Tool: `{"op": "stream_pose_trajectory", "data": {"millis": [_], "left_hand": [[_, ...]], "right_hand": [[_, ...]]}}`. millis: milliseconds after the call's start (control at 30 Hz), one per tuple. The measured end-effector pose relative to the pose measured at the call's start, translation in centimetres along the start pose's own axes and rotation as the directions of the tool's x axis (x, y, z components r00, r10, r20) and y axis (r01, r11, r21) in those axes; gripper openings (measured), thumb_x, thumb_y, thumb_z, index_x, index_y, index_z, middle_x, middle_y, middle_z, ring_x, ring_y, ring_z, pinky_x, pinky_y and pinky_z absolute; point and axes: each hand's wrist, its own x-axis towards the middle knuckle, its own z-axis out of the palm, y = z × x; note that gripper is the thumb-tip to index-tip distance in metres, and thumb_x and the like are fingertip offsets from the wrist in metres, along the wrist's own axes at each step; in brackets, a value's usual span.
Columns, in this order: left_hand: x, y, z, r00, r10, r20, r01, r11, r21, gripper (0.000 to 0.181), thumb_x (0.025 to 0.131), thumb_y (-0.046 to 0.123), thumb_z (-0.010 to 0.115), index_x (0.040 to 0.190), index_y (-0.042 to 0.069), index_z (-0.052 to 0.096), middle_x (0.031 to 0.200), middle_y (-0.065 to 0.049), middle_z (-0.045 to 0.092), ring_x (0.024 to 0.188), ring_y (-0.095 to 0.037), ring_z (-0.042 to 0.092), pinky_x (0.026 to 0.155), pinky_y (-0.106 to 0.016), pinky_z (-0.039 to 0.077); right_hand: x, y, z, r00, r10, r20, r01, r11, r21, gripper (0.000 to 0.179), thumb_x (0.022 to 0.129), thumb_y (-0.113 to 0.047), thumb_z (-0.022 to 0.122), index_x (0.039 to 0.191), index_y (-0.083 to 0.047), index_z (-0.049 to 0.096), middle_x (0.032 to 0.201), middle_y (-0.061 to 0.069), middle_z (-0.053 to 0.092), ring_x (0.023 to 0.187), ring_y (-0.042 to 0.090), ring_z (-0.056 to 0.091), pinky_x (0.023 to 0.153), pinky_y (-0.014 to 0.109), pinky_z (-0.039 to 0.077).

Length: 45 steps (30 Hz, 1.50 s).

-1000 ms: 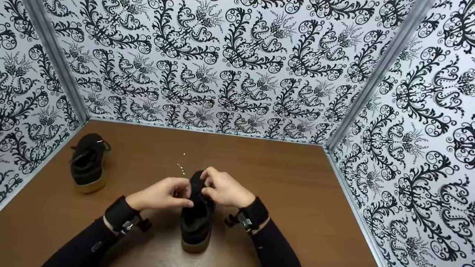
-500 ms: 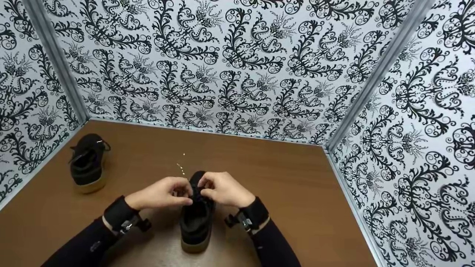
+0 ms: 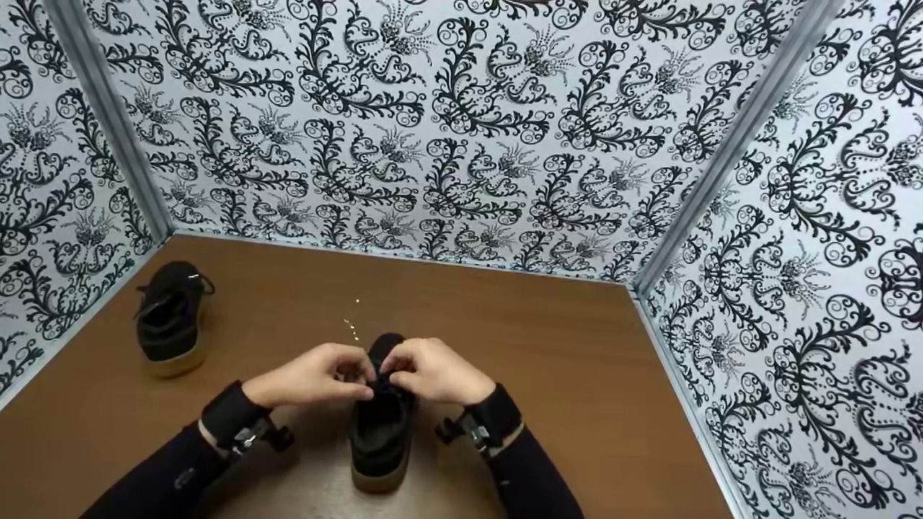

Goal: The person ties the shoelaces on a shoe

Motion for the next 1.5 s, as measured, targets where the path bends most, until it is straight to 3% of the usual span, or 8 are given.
{"op": "stream_pose_trajectory", "data": {"millis": [267,600,833,1100,1267,1500], "left_hand": [[0.04,0.01,0.03,1.0,-0.005,0.004,0.005,1.0,-0.02,0.017,0.095,0.021,0.089,0.104,0.011,0.079,0.086,0.01,0.07,0.08,-0.006,0.066,0.074,-0.024,0.055],[-0.03,-0.07,0.14,1.0,-0.014,0.003,0.014,0.995,-0.098,0.019,0.094,0.018,0.09,0.103,0.007,0.077,0.086,0.006,0.071,0.08,-0.008,0.066,0.074,-0.022,0.053],[0.12,-0.08,0.1,1.0,-0.015,0.008,0.015,0.997,-0.073,0.019,0.095,0.019,0.09,0.103,0.008,0.078,0.085,0.008,0.07,0.08,-0.007,0.066,0.073,-0.022,0.054],[0.09,0.18,0.05,1.0,-0.021,0.009,0.022,0.997,-0.077,0.019,0.094,0.019,0.09,0.103,0.007,0.078,0.085,0.008,0.071,0.08,-0.007,0.066,0.074,-0.022,0.055],[0.12,0.17,0.05,1.0,-0.026,0.003,0.026,0.997,-0.079,0.019,0.094,0.019,0.091,0.102,0.007,0.078,0.085,0.009,0.072,0.08,-0.007,0.067,0.074,-0.023,0.055],[0.19,0.03,0.16,1.0,0.004,-0.009,-0.004,0.998,-0.057,0.016,0.093,0.017,0.091,0.101,0.009,0.079,0.085,0.009,0.071,0.079,-0.006,0.067,0.075,-0.025,0.056]], "right_hand": [[-0.02,-0.18,-0.13,1.0,-0.011,-0.012,0.011,1.0,-0.019,0.016,0.104,-0.009,0.078,0.117,-0.014,0.086,0.105,-0.005,0.076,0.098,0.013,0.069,0.088,0.034,0.057],[-0.03,-0.34,0.06,0.995,0.096,-0.019,-0.095,0.995,0.025,0.009,0.103,-0.012,0.081,0.112,-0.011,0.082,0.092,-0.008,0.076,0.082,0.006,0.069,0.075,0.027,0.057],[-0.08,-0.31,-0.08,1.0,0.019,-0.024,-0.019,1.0,-0.015,0.01,0.1,-0.01,0.084,0.109,-0.013,0.087,0.099,-0.002,0.078,0.086,0.007,0.066,0.075,0.026,0.056],[0.02,-0.06,0.09,0.998,-0.041,-0.039,0.038,0.997,-0.068,0.015,0.097,-0.005,0.083,0.109,-0.012,0.09,0.096,-0.005,0.074,0.086,0.008,0.067,0.076,0.026,0.056],[0.1,-0.18,0.28,0.999,0.009,-0.049,-0.012,0.998,-0.062,0.013,0.098,-0.007,0.084,0.108,-0.012,0.089,0.096,-0.007,0.075,0.086,0.007,0.067,0.077,0.026,0.056],[0.26,-0.58,0.37,0.994,0.06,-0.088,-0.058,0.998,0.023,0.004,0.096,-0.01,0.087,0.095,-0.012,0.084,0.081,-0.01,0.076,0.07,0.003,0.062,0.064,0.022,0.05]]}}
